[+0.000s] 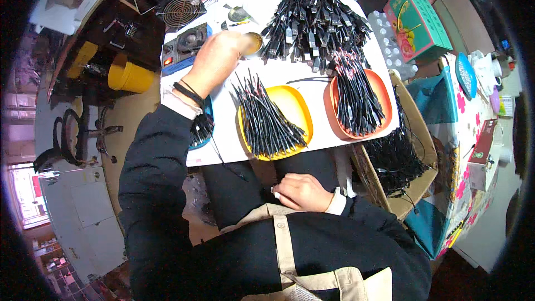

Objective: The person repeatedly strips wire ends with pliers, slides heat-shrink tubing onto the wires, and uses a soldering iron to join the wires. Finished units are placed into a blue tray on the table. The process is repeated for multiple wires throughout the clip.

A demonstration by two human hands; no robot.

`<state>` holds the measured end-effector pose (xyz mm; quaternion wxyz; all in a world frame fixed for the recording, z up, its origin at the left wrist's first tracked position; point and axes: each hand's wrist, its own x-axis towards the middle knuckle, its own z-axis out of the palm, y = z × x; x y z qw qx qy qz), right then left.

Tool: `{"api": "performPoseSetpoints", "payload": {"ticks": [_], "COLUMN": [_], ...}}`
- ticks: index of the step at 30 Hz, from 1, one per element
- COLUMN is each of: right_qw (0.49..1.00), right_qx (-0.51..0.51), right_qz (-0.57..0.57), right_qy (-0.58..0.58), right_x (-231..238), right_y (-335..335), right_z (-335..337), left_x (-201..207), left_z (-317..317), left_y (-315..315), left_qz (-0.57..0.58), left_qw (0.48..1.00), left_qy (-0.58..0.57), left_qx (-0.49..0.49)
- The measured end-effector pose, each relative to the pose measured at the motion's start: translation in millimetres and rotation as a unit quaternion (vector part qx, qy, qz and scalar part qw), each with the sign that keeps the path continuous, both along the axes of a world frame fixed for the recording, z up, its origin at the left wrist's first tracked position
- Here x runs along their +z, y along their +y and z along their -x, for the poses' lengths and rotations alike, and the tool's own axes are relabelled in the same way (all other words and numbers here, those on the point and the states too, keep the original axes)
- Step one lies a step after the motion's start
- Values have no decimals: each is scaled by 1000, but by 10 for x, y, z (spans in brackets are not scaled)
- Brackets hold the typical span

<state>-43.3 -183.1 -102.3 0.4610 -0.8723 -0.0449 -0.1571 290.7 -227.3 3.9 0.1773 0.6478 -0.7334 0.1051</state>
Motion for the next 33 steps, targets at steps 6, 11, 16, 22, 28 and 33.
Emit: {"api": "performPoseSetpoints", "payload": {"ticks": [6, 11, 16, 22, 28, 33], "right_qw": [999, 999, 998, 999, 1000, 1000], "right_qx": [-1, -10, -12, -12, -11, -6], "right_qz": [-3, 15, 15, -3, -11, 8], "right_qy": [-38, -48, -56, -49, -20, -16], "right_x": [21, -38, -63, -40, 3, 32], "right_y": [-64, -61, -52, -56, -37, -21], "right_z": [-50, -61, -65, -54, -37, -51], "left_x": [-265, -303, -311, -258, 25, 239], "left_z": [-171, -128, -99, -66, -153, -338], "left_y": [-212, -270, -312, -294, 17, 409], "left_qz": [-123, -142, -157, -136, -69, -21], "left_qw": [989, 986, 984, 987, 993, 988], "left_qy": [-36, -49, -51, 1, 40, 57], "left_qx": [72, 74, 71, 90, 90, 139]}}
